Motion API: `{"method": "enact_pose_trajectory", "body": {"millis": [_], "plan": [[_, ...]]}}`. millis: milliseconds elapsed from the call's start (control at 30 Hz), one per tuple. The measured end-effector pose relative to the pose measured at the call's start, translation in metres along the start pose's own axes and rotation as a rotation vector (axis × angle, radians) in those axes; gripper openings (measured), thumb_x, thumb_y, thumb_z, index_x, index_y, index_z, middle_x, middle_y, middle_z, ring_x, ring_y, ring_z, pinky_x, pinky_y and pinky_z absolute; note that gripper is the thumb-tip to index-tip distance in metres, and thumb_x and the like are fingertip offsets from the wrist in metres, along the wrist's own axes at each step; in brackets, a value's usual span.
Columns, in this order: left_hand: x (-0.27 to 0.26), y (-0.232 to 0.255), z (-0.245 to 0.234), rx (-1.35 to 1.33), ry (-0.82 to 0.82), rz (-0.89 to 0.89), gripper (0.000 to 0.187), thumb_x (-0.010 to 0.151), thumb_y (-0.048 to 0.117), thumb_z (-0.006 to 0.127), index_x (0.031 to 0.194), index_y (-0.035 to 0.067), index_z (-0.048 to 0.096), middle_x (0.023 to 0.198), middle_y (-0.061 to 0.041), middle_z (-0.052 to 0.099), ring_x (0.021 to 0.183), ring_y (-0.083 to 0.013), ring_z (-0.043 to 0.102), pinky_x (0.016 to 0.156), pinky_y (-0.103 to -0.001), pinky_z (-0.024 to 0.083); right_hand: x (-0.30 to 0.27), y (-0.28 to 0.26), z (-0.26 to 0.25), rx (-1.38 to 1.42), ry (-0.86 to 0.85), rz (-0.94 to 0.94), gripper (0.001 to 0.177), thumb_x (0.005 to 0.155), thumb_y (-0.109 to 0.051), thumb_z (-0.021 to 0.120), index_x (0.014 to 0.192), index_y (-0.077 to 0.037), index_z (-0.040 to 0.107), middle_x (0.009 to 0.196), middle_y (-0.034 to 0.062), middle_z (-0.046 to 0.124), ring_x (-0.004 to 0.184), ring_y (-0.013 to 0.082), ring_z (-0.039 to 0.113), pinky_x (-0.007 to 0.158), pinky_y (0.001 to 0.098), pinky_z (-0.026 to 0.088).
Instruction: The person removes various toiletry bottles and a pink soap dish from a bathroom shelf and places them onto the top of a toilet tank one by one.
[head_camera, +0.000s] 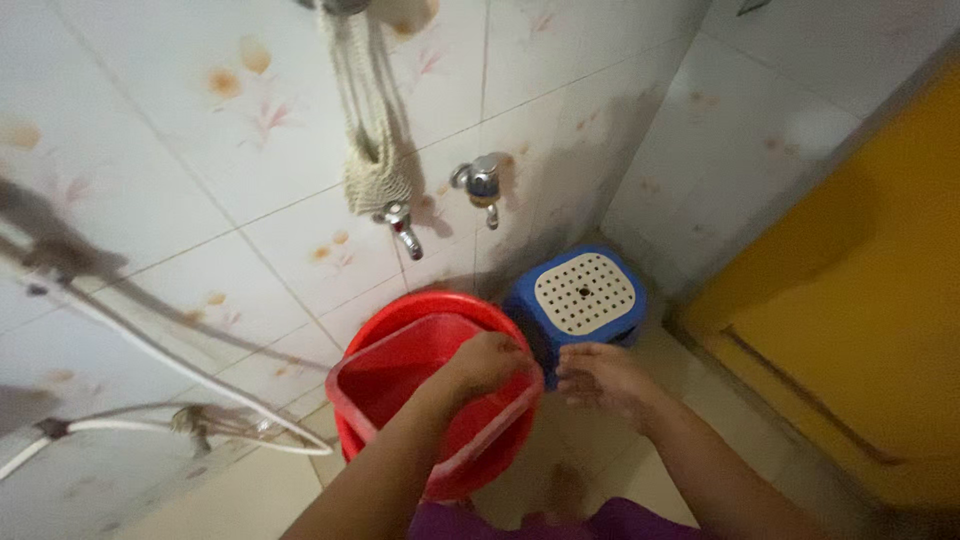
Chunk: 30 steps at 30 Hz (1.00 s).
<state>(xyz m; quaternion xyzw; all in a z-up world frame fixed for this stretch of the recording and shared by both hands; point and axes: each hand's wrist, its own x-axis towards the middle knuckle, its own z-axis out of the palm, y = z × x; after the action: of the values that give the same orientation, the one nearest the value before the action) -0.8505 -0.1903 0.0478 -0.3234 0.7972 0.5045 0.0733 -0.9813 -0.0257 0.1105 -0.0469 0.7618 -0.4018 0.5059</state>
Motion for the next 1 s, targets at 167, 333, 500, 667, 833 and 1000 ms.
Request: {"method": "enact_pose_trajectory", "body": {"millis": [167,333,500,667,833,1000], "plan": [[0.045,0.035,0.023,0.024,-0.020,-0.034,0.043,0.086,0.035,0.073,0.110,0.000,0.076,0.109,-0.023,0.076,0.102,-0.0327,0.073,0.091,-0.042,0.056,0.047,0.004,-0.063,0.033,-0.040,0.007,0.032,0.099,-0.022,0.061,0.126,-0.004,0.064,0.109,0.0119,0.071,0.097,0.0237,0.072,0.087,0.0407,0.061],[0.102,0.095,0.053,-0.012,0.085,0.022,0.052,0.083,0.038,0.076,0.123,0.005,0.074,0.112,-0.017,0.076,0.102,-0.0269,0.074,0.092,-0.038,0.056,0.097,-0.013,-0.147,0.076,-0.108,-0.077,0.034,0.097,-0.022,0.062,0.127,-0.006,0.064,0.106,0.0103,0.070,0.095,0.0236,0.069,0.085,0.0429,0.060],[0.158,0.161,0.093,-0.090,0.035,0.028,0.057,0.081,0.039,0.074,0.127,0.006,0.069,0.116,-0.017,0.077,0.107,-0.0275,0.076,0.093,-0.038,0.058,0.117,-0.037,-0.233,0.052,-0.076,-0.153,0.037,0.097,-0.023,0.063,0.130,-0.006,0.063,0.111,0.0113,0.071,0.098,0.0234,0.070,0.088,0.0416,0.060],[0.182,0.213,0.125,0.069,0.047,0.108,0.057,0.082,0.042,0.074,0.126,0.006,0.072,0.126,-0.017,0.071,0.117,-0.0298,0.068,0.101,-0.038,0.052,0.134,-0.035,-0.300,0.128,-0.090,-0.199,0.039,0.096,-0.024,0.063,0.129,-0.003,0.063,0.110,0.0134,0.072,0.096,0.0260,0.070,0.086,0.0430,0.060],[0.200,0.242,0.140,0.140,0.002,0.129,0.057,0.082,0.043,0.073,0.126,0.006,0.071,0.128,-0.016,0.070,0.118,-0.0297,0.067,0.102,-0.038,0.050,0.154,-0.029,-0.339,0.146,-0.010,-0.180,0.035,0.099,-0.027,0.061,0.128,-0.007,0.063,0.108,0.0111,0.073,0.096,0.0231,0.071,0.086,0.0406,0.060],[0.219,0.275,0.146,0.062,-0.044,0.106,0.055,0.082,0.039,0.073,0.126,0.006,0.071,0.126,-0.016,0.072,0.117,-0.0274,0.069,0.101,-0.037,0.052,0.183,-0.023,-0.365,0.293,-0.186,-0.286,0.030,0.097,-0.021,0.065,0.122,-0.004,0.061,0.100,0.0097,0.070,0.086,0.0240,0.068,0.080,0.0418,0.058]]}}
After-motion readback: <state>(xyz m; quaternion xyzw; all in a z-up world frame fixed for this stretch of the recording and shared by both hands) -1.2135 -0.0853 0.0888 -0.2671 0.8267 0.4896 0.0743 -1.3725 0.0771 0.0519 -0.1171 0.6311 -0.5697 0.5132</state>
